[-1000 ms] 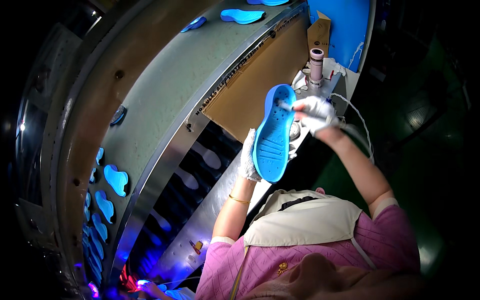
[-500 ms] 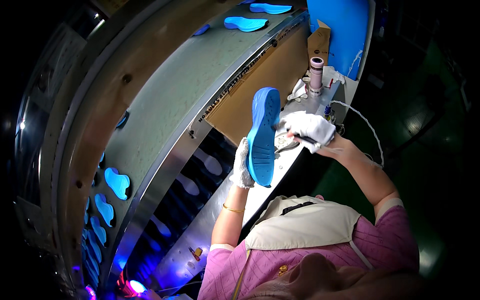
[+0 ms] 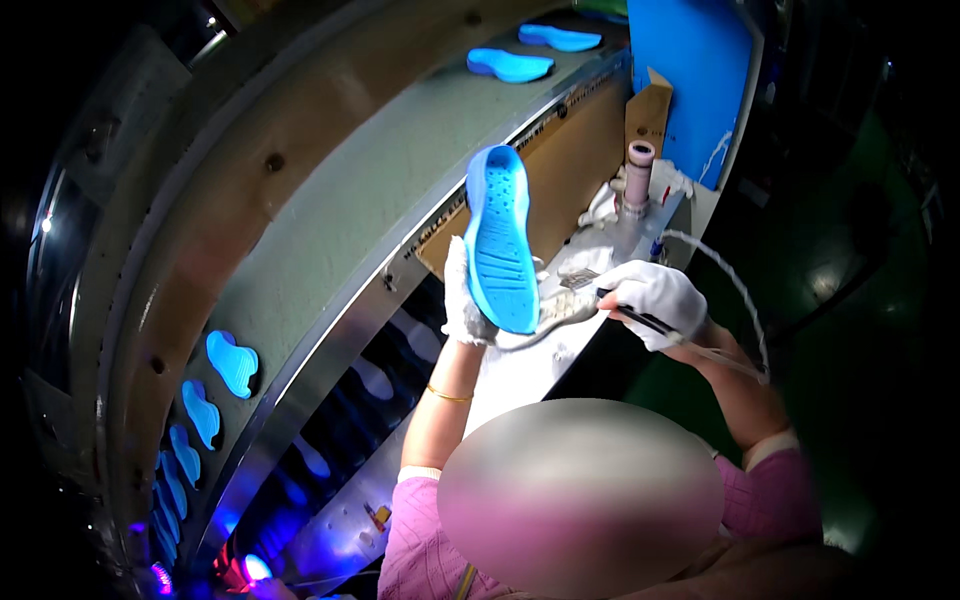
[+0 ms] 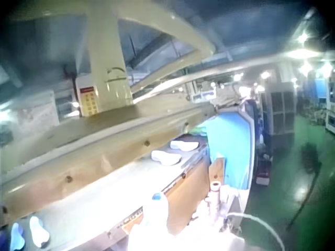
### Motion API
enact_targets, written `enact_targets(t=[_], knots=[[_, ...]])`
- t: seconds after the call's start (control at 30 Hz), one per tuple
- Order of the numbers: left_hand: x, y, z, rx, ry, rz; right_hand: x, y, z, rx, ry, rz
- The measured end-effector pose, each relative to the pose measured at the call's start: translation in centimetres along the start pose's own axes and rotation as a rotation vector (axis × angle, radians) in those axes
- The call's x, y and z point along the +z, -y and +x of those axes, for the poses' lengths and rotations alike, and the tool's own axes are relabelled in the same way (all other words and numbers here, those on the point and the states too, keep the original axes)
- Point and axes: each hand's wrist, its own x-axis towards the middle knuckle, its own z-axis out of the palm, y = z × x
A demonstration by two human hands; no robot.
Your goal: The person takes shoe soles from an upper conveyor belt, applies adhesive to each sole using a brush applicator tool, and places the soles onto a lower conveyor belt.
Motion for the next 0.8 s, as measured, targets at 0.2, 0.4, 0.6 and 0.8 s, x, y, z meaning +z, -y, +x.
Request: enact_targets(t=[0.2, 0.4, 0.6, 0.8], knots=[[-2.2, -7.4, 9.6, 0.21, -0.39, 0.054, 3.2, 2.5, -4.0, 0.308, -0.129, 0.173], [-4.0, -6.7, 7.9, 0.487, -0.359, 0.998, 4.0, 2.6, -5.2, 0.295, -0.168, 0.218], [-3.2, -8.5, 2.6, 1.062, -0.226, 2.287, 0.7, 0.6, -7.0, 0.355, -0.191, 0.144], [-7.7, -15.3, 3.5, 0.581, -0.904, 2.633, -1.6, 0.7, -12.5, 0.695, -0.388, 0.223]])
